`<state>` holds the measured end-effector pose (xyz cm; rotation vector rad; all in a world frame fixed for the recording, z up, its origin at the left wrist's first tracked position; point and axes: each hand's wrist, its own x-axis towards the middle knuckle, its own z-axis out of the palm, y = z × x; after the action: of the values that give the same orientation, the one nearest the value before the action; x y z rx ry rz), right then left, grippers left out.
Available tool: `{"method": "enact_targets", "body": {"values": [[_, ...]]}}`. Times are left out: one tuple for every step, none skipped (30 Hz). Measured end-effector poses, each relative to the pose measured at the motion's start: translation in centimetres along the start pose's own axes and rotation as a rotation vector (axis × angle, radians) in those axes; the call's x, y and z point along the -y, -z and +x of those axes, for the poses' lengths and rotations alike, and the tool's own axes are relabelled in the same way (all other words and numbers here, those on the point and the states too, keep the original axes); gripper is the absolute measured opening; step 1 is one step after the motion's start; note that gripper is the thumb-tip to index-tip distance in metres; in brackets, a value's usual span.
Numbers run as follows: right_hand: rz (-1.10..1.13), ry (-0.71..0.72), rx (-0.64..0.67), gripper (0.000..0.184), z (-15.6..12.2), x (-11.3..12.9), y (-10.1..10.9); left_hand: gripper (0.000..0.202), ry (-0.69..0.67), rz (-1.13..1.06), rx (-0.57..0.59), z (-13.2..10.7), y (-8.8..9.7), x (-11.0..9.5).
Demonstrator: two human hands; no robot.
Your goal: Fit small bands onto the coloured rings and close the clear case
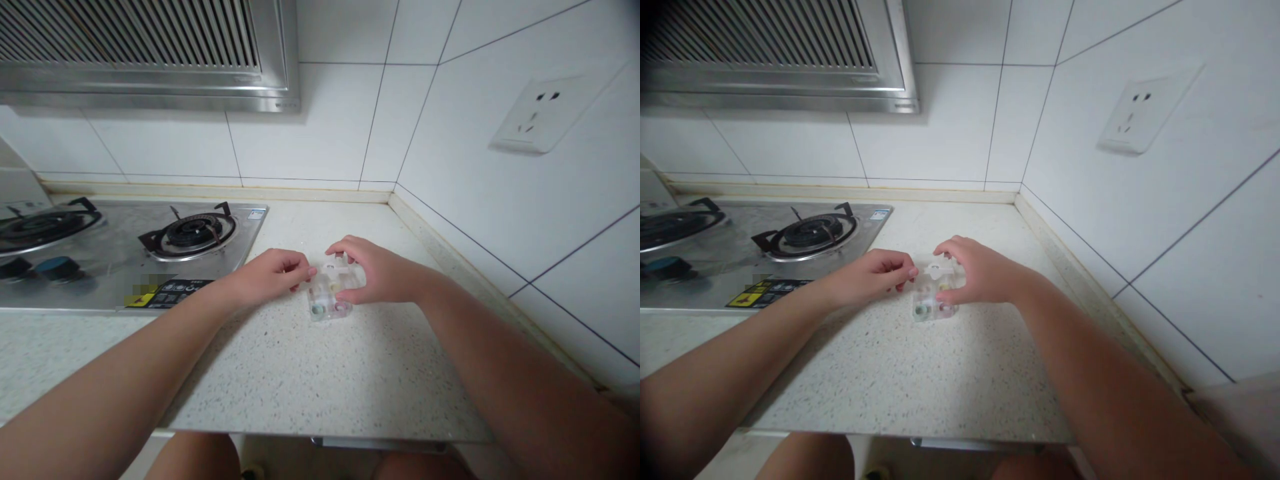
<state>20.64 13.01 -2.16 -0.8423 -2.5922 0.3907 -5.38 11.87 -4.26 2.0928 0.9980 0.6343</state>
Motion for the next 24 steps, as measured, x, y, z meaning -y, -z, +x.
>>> {"method": "enact_targets", "body": {"values": [[0.014, -0.010, 0.015, 0.068, 0.0, 0.0, -0.1, 0.044, -0.011, 0.071, -0.004, 0.0, 0.1, 0.0], [0.027, -0.015, 0.027, 0.067, -0.1, 0.0, -0.1, 0.043, -0.022, 0.139, -0.020, -0.1, 0.2, 0.0], [0.037, -0.017, 0.040, 0.066, -0.1, 0.0, -0.2, 0.041, -0.028, 0.194, -0.041, -0.2, 0.3, -0.1], [0.043, -0.019, 0.055, 0.066, -0.1, 0.0, -0.3, 0.040, -0.026, 0.233, -0.057, -0.3, 0.5, -0.2], [0.045, -0.018, 0.070, 0.066, -0.1, 0.0, -0.3, 0.041, -0.014, 0.255, -0.059, -0.4, 0.7, -0.3], [0.043, -0.019, 0.086, 0.067, 0.0, -0.1, -0.4, 0.046, 0.003, 0.267, -0.044, -0.6, 0.9, -0.5], [0.039, -0.023, 0.098, 0.068, 0.0, -0.1, -0.5, 0.055, 0.019, 0.275, -0.013, -0.7, 1.0, -0.6], [0.035, -0.026, 0.106, 0.069, 0.0, -0.1, -0.6, 0.064, 0.027, 0.283, 0.023, -0.8, 1.1, -0.6], [0.034, -0.029, 0.109, 0.070, 0.0, -0.1, -0.6, 0.070, 0.024, 0.294, 0.055, -0.9, 1.2, -0.6], [0.035, -0.030, 0.111, 0.070, 0.0, -0.1, -0.7, 0.074, 0.012, 0.310, 0.078, -1.0, 1.2, -0.6], [0.038, -0.027, 0.114, 0.070, 0.0, -0.2, -0.8, 0.076, -0.006, 0.327, 0.090, -1.0, 1.1, -0.5], [0.041, -0.022, 0.116, 0.069, 0.0, -0.2, -0.9, 0.077, -0.024, 0.345, 0.094, -1.0, 1.0, -0.5], [0.044, -0.016, 0.119, 0.068, 0.0, -0.2, -1.0, 0.077, -0.037, 0.362, 0.096, -1.0, 0.9, -0.4], [0.047, -0.012, 0.124, 0.068, 0.0, -0.1, -1.1, 0.077, -0.048, 0.380, 0.097, -0.9, 0.7, -0.4], [0.049, -0.011, 0.130, 0.067, 0.0, -0.1, -1.2, 0.077, -0.055, 0.395, 0.099, -0.9, 0.6, -0.4], [0.051, -0.014, 0.137, 0.068, 0.0, -0.1, -1.2, 0.077, -0.061, 0.408, 0.099, -0.9, 0.5, -0.4], [0.053, -0.019, 0.142, 0.068, 0.0, 0.0, -1.3, 0.077, -0.064, 0.419, 0.099, -0.9, 0.4, -0.4], [0.056, -0.024, 0.150, 0.069, 0.1, 0.0, -1.3, 0.076, -0.065, 0.427, 0.100, -0.9, 0.3, -0.5], [0.058, -0.027, 0.156, 0.069, 0.1, 0.1, -1.3, 0.075, -0.070, 0.432, 0.096, -1.0, 0.2, -0.5], [0.059, -0.029, 0.160, 0.070, 0.1, 0.1, -1.4, 0.074, -0.079, 0.436, 0.090, -1.0, 0.2, -0.6], [0.060, -0.028, 0.163, 0.070, 0.1, 0.1, -1.4, 0.073, -0.091, 0.440, 0.086, -1.0, 0.1, -0.6], [0.060, -0.027, 0.165, 0.070, 0.1, 0.1, -1.4, 0.072, -0.102, 0.446, 0.085, -1.0, 0.1, -0.6], [0.059, -0.027, 0.165, 0.070, 0.1, 0.2, -1.4, 0.072, -0.114, 0.452, 0.084, -1.0, 0.1, -0.6], [0.058, -0.028, 0.164, 0.070, 0.1, 0.2, -1.4, 0.072, -0.123, 0.460, 0.083, -1.0, 0.1, -0.5]]}}
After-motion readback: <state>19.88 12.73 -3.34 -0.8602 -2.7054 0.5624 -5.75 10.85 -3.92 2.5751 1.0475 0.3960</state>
